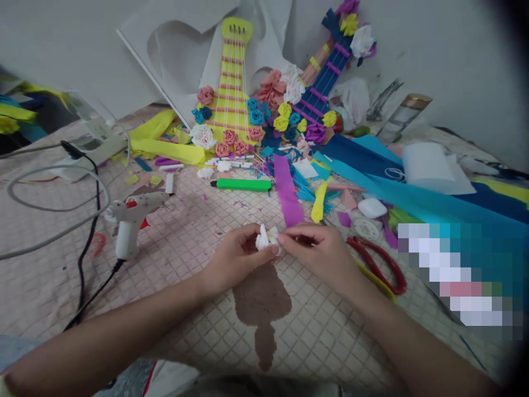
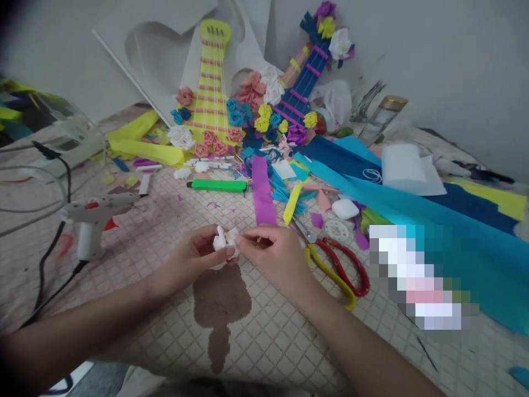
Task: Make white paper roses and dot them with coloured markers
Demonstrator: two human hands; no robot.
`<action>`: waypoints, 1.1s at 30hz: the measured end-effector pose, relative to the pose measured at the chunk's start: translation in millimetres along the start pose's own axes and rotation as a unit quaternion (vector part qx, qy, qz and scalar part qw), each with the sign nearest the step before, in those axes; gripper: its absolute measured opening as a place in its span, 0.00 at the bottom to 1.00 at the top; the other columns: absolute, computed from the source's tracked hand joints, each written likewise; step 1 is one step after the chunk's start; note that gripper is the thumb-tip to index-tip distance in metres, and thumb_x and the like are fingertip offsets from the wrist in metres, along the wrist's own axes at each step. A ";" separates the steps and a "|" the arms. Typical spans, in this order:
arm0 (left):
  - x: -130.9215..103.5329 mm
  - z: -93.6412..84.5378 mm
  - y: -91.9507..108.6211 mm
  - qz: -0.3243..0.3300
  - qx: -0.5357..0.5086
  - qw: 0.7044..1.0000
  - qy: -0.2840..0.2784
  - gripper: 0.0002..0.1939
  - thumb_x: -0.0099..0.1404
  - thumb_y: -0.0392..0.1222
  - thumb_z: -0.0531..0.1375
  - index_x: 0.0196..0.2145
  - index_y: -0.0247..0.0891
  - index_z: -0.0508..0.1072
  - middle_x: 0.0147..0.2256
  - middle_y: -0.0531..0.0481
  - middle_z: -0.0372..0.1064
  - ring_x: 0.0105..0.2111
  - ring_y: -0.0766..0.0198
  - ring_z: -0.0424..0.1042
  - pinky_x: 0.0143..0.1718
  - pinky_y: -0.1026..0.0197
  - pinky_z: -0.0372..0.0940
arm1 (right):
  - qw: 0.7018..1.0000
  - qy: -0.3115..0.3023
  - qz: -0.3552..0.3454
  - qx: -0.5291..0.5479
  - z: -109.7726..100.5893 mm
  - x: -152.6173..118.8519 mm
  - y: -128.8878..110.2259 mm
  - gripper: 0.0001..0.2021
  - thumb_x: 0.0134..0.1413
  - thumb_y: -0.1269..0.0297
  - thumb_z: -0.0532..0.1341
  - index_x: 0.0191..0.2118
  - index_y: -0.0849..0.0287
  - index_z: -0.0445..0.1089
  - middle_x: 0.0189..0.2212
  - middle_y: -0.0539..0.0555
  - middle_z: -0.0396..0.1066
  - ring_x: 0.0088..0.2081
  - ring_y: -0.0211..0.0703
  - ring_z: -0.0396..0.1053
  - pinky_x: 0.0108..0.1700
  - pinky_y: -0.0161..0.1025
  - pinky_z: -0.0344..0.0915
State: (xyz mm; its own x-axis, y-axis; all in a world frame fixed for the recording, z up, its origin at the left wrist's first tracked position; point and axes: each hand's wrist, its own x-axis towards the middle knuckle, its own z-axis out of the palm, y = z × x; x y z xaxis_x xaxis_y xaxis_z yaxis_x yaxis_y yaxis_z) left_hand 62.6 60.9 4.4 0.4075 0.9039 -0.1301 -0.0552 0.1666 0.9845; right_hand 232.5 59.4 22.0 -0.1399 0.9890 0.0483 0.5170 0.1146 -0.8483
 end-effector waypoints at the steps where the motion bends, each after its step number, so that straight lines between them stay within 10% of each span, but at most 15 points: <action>1: -0.1 0.2 -0.4 -0.002 0.002 1.000 0.001 0.09 0.56 0.41 0.63 0.29 0.33 0.68 0.25 0.53 0.68 0.26 0.70 0.67 0.29 0.67 0.60 | 1.000 0.005 -0.001 0.000 0.4 -0.1 0.1 0.07 0.47 0.61 0.62 0.26 0.58 0.75 0.26 0.51 0.75 0.28 0.39 0.68 0.29 0.35 0.63; 33: -1.7 -2.2 5.3 0.002 -0.044 0.998 0.044 0.10 0.59 0.43 0.59 0.26 0.32 0.72 0.23 0.52 0.69 0.24 0.69 0.69 0.30 0.65 0.66 | 0.995 0.003 -0.081 -0.054 -2.2 -2.8 -3.3 0.03 0.49 0.67 0.63 0.28 0.57 0.75 0.30 0.51 0.76 0.33 0.40 0.72 0.32 0.36 0.66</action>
State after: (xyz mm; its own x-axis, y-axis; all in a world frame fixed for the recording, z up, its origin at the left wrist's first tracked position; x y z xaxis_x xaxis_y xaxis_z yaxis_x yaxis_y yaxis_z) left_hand 59.7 61.1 9.6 0.3265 0.9348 -0.1396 -0.1378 0.1932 0.9714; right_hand 233.1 56.5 25.9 -0.2243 0.9572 0.1830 0.5766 0.2817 -0.7669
